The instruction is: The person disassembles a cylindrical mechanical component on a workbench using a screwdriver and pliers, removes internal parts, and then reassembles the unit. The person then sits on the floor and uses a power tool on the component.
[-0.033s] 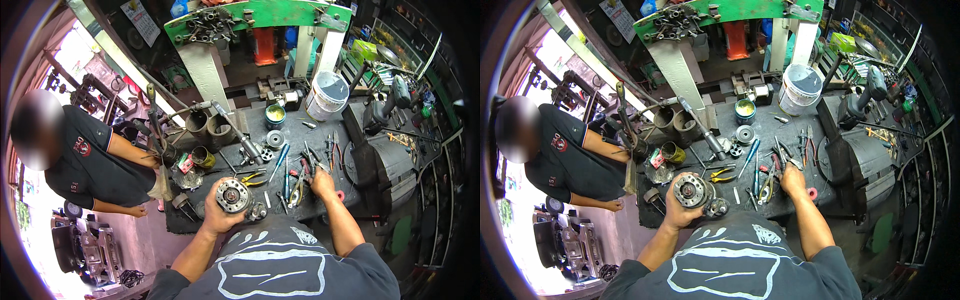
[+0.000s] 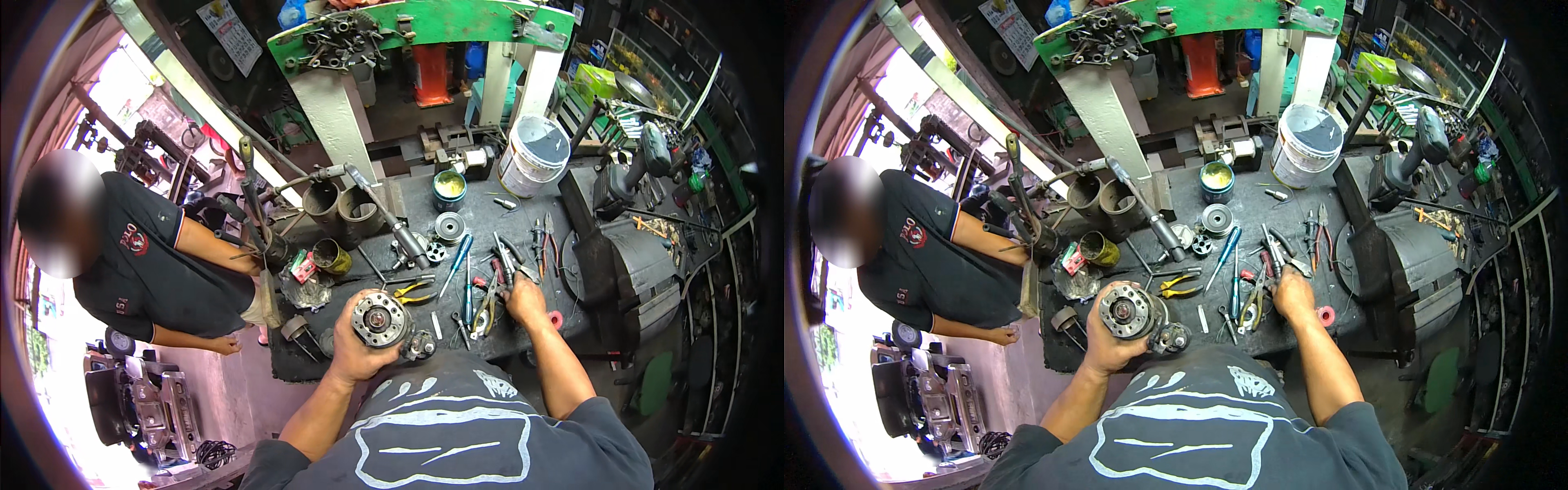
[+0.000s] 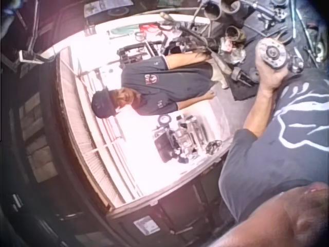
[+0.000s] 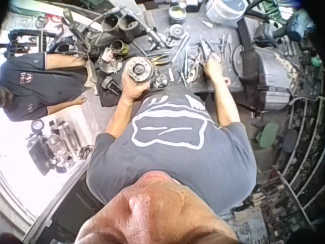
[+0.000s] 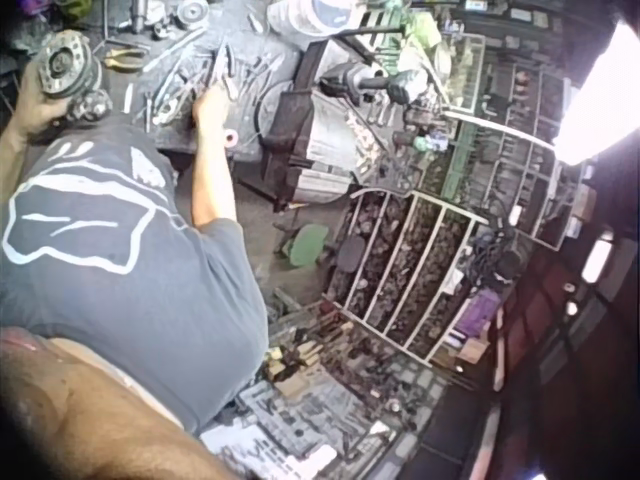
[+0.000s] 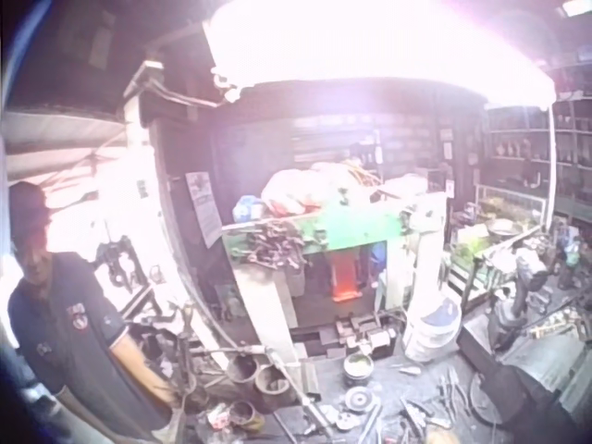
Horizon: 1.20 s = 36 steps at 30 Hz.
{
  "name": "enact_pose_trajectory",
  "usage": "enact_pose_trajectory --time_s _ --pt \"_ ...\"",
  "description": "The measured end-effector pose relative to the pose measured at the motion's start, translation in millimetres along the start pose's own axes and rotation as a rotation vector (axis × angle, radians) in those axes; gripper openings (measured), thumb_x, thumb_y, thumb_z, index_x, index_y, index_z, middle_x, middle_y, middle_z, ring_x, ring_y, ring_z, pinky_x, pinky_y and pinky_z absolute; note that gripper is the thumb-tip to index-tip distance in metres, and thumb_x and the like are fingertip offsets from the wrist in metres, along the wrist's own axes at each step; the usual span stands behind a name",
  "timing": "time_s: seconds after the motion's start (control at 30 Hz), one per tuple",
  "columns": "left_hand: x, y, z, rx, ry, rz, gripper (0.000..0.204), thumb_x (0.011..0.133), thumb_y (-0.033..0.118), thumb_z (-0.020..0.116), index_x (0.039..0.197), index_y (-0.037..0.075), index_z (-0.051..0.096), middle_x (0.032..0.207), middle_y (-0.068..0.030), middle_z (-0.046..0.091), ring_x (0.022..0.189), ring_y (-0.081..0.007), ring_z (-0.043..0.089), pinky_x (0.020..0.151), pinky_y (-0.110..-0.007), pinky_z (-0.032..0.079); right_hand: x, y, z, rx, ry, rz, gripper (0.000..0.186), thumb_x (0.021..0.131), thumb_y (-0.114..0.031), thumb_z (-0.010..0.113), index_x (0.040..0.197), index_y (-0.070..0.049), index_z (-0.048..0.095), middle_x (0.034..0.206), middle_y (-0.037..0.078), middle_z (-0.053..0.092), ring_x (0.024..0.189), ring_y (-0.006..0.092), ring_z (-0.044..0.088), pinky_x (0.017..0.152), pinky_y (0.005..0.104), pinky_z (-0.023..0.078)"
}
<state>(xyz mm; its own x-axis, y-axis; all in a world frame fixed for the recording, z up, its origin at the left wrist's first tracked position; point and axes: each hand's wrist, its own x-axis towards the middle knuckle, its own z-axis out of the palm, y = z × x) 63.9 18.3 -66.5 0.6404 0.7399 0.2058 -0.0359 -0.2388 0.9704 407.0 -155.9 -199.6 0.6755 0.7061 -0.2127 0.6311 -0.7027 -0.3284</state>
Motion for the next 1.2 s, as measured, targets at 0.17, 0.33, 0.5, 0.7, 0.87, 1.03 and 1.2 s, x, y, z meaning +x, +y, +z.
enact_pose_trajectory --time_s 0.17,0.33,0.5,0.7,0.87,1.03,1.2 --pt "5 -5 0 0.047 0.021 0.033 0.083 0.067 0.012 0.095 0.14 -0.004 0.059 0.126 -0.0125 0.074 0.116 -0.0214 0.072 0.107 -0.037 0.056 -45 -53 -30 0.275 -0.228 -0.485 0.102 0.081 -0.031 0.097 0.162 0.002 0.045 0.154 0.031 0.055 0.144 0.047 0.054 0.122 0.0516 0.045" --pt "4 -7 6 0.056 0.059 -0.009 0.085 0.066 0.01 0.094 0.142 -0.005 0.058 0.125 -0.0124 0.075 0.115 -0.0214 0.072 0.108 -0.037 0.056 -68 -132 -31 0.607 -0.405 -0.834 0.11 0.082 -0.029 0.096 0.169 0.0 0.035 0.161 0.032 0.053 0.149 0.0458 0.054 0.126 0.0494 0.044" --pt "4 11 9 -0.043 0.098 0.135 0.091 0.066 0.011 0.098 0.145 -0.004 0.056 0.139 -0.0139 0.068 0.124 -0.0235 0.068 0.111 -0.039 0.054 -72 -155 -28 0.655 -0.421 -0.733 0.11 0.075 -0.024 0.092 0.168 -0.002 0.038 0.139 0.033 0.07 0.127 0.0471 0.071 0.11 0.0496 0.057" --pt "3 60 -17 -0.071 0.25 0.262 0.108 0.066 0.028 0.108 0.152 0.001 0.05 0.146 -0.0131 0.064 0.133 -0.0245 0.064 0.116 -0.042 0.051 -74 -156 -35 0.652 -0.397 -0.752 0.107 0.072 -0.018 0.089 0.167 0.0 0.043 0.142 0.032 0.069 0.131 0.0439 0.07 0.113 0.0455 0.056" --pt "-34 87 -30 -0.423 0.42 0.338 0.112 0.077 0.041 0.096 0.166 0.005 0.038 0.156 -0.0168 0.054 0.146 -0.0368 0.055 0.13 -0.055 0.038 -55 -155 -42 0.655 -0.404 -0.826 0.102 0.071 -0.014 0.088 0.164 -0.001 0.047 0.139 0.03 0.072 0.129 0.0429 0.072 0.111 0.0438 0.057" --pt "-91 83 -39 -0.513 0.521 0.311 0.105 0.08 0.037 0.093 0.166 0.004 0.04 0.156 -0.0197 0.056 0.148 -0.0412 0.054 0.133 -0.057 0.035 -45 -152 -48 0.628 -0.462 -0.829 0.103 0.072 -0.018 0.087 0.166 -0.005 0.046 0.136 0.03 0.073 0.127 0.0437 0.073 0.109 0.045 0.057" --pt "-129 63 -20 -0.655 0.658 0.214 0.092 0.082 0.038 0.091 0.158 0.004 0.05 0.146 -0.0196 0.062 0.142 -0.0384 0.057 0.125 -0.057 0.044 -48 -151 -48 0.643 -0.476 -0.829 0.105 0.076 -0.019 0.089 0.168 -0.004 0.041 0.14 0.032 0.071 0.131 0.045 0.07 0.112 0.046 0.055"
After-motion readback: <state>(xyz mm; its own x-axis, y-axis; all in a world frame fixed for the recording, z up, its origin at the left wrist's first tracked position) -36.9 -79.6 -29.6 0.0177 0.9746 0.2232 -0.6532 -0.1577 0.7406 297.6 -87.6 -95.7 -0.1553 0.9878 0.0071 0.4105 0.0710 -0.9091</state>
